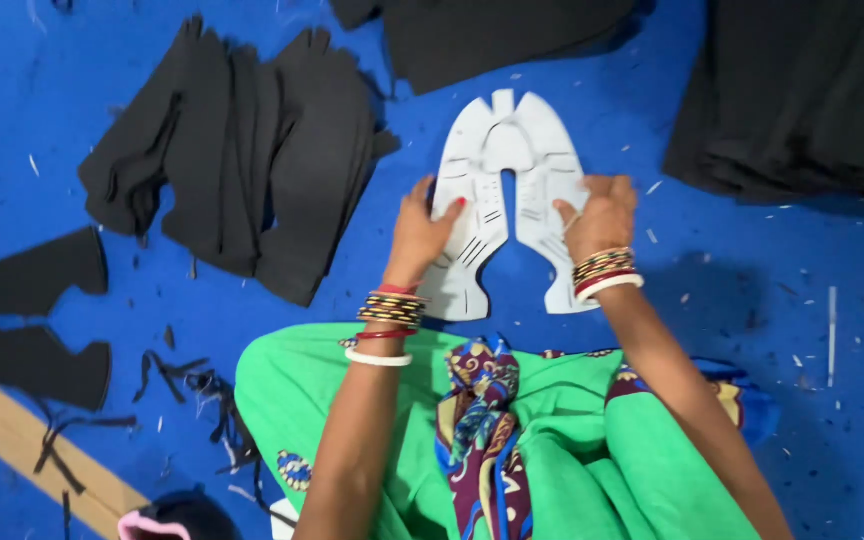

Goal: The person sits on the floor and traces around white paper shoe pattern templates with a thin marking tool, transferring pattern lines onto black foam shoe components. They stack, align, and reposition the foam pieces and templates while marking multiple components one at a time.

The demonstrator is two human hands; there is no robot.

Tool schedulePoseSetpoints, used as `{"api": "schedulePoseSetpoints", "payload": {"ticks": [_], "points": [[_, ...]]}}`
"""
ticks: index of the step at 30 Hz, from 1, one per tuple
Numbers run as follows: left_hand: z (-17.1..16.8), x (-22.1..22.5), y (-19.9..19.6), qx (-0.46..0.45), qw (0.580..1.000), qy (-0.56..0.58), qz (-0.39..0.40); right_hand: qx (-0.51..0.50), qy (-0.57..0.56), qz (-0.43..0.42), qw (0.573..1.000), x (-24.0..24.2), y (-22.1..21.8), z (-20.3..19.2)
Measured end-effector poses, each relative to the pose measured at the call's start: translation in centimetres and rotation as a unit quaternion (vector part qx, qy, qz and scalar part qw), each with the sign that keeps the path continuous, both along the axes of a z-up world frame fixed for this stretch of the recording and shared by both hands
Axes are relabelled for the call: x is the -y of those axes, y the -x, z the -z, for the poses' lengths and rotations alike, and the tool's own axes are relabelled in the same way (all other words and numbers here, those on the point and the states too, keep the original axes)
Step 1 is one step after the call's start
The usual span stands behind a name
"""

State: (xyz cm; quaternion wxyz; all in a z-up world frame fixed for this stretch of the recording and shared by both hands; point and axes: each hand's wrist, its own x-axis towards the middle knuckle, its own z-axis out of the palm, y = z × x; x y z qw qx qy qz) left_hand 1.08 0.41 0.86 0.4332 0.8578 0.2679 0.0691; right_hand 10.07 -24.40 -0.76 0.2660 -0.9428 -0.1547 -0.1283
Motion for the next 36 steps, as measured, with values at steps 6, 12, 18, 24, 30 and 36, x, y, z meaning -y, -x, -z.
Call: {"api": "schedulePoseSetpoints", "payload": {"ticks": [6,12,18,24,30,36], "points": [[3.0,-0.4,-0.5,0.092,0.956,0.275,0.033,-0.015,-0.002,0.03,0.999,-0.6,3.2,-4.2],[2.5,1.0,1.3,0.102,0.953,0.28,0.058,-0.02,-0.045,0.028,0.998,3.3,2.7,-0.1],[0.1,1.9,2.8,0.043,0.893,0.443,0.062,-0.218,-0.486,-0.081,0.842,6.4,2.4,10.0],[-2.0,1.1,3.1,-0.089,0.968,0.233,-0.016,-0.12,-0.472,-0.009,0.873,14.3,8.0,1.2],[-18.6,2.9,0.4,0.104,0.902,0.402,0.114,-0.113,-0.445,0.115,0.881,26.9,9.7,7.2],[-35.3,12.5,-3.4,0.273,0.778,0.449,0.345,-0.04,-0.161,0.196,0.967,35.9,10.9,9.7]]}}
